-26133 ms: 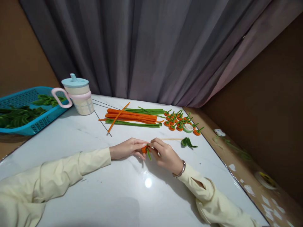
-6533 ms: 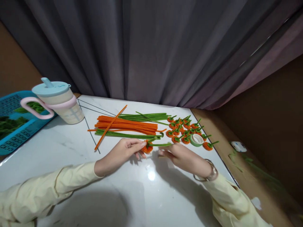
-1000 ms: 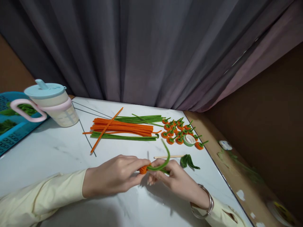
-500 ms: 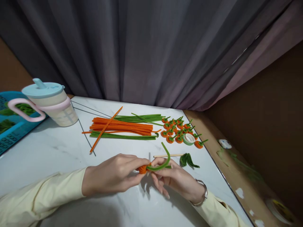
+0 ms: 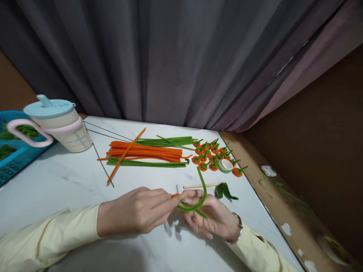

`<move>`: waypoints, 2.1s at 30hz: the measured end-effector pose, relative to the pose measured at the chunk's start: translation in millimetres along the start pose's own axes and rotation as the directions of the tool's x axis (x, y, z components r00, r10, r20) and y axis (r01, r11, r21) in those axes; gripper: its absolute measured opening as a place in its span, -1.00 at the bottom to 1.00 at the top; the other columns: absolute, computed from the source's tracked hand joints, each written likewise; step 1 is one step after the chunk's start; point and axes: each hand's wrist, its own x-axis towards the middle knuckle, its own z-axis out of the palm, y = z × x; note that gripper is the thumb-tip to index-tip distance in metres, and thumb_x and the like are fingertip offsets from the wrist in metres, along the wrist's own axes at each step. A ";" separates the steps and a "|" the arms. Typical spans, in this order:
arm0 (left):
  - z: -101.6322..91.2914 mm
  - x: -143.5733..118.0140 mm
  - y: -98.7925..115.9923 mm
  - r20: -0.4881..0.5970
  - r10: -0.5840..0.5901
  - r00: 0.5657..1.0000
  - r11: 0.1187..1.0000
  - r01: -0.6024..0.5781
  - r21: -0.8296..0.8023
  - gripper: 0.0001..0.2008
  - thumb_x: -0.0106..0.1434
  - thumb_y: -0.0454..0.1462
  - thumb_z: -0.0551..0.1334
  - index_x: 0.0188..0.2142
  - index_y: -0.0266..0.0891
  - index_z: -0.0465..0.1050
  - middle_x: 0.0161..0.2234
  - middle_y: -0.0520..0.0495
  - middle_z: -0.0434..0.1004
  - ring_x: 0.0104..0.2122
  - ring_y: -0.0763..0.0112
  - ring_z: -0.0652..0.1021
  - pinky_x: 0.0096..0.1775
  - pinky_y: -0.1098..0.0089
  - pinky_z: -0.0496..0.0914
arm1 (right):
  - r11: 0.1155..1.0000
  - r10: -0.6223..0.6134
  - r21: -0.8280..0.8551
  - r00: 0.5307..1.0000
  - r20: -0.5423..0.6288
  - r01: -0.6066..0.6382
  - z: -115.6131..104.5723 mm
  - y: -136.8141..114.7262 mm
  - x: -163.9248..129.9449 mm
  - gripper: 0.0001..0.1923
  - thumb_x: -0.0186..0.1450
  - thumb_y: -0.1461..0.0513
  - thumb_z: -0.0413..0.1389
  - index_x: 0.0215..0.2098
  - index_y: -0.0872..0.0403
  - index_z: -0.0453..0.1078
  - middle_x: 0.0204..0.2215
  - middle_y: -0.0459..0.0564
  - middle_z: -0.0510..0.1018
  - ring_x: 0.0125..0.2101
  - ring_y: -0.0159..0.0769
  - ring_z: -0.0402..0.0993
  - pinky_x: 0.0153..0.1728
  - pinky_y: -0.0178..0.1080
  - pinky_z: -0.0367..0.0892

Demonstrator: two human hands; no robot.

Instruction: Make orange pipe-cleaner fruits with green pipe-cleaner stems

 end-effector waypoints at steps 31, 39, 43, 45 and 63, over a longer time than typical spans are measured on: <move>0.5 6.5 1.6 0.195 -0.329 0.924 0.745 0.381 -0.548 -0.75 0.17 -0.41 0.16 -0.13 -0.31 0.42 -0.40 -0.06 0.58 -0.50 0.51 0.53 -0.38 0.57 0.43 | 0.962 0.022 -0.271 0.990 0.136 0.015 -5.9 2.8 -3.2 -0.58 0.15 -0.01 0.16 -0.41 0.24 0.40 -0.66 -0.02 0.47 -0.66 -0.38 0.38 -0.57 -0.33 0.22; -3.5 3.3 3.1 0.090 0.041 0.995 0.978 -0.022 -0.206 -0.67 0.28 -0.43 0.01 0.05 -0.38 0.21 -0.35 -0.19 0.58 -0.35 0.36 0.59 -0.43 0.51 0.46 | 0.981 0.041 0.143 0.865 0.501 -0.129 -12.0 32.1 11.7 -0.63 0.18 0.05 0.14 -0.61 0.17 0.33 -0.75 -0.03 0.47 -0.76 -0.39 0.33 -0.70 -0.34 0.28; -5.7 1.6 7.7 0.147 0.068 0.987 0.983 -0.041 -0.181 -0.64 0.29 -0.40 -0.05 0.07 -0.29 0.20 -0.32 -0.15 0.58 -0.34 0.40 0.58 -0.43 0.54 0.46 | 0.972 0.015 0.187 0.835 0.550 -0.140 -6.4 37.7 8.1 -0.60 0.18 0.05 0.14 -0.65 0.16 0.31 -0.83 -0.10 0.38 -0.81 -0.44 0.24 -0.78 -0.39 0.23; -6.0 1.9 11.1 0.142 0.098 0.985 0.979 -0.069 -0.190 -0.63 0.29 -0.39 -0.06 0.08 -0.32 0.20 -0.32 -0.16 0.58 -0.34 0.36 0.58 -0.39 0.50 0.48 | 0.968 0.002 0.205 0.823 0.568 -0.144 -3.6 41.8 6.9 -0.66 0.18 0.09 0.15 -0.62 0.16 0.32 -0.85 -0.12 0.36 -0.83 -0.46 0.20 -0.80 -0.41 0.20; -8.7 -0.4 22.5 0.270 0.168 0.948 0.980 -0.130 -0.151 -0.67 0.28 -0.36 -0.03 0.00 -0.36 0.32 -0.29 -0.21 0.55 -0.35 0.30 0.51 -0.35 0.40 0.45 | 0.991 0.119 0.048 0.990 0.079 -0.123 10.7 34.6 -8.0 -0.87 -0.04 0.32 0.23 -0.56 0.30 0.45 -0.84 -0.14 0.37 -0.89 -0.64 0.01 -0.87 -0.47 -0.24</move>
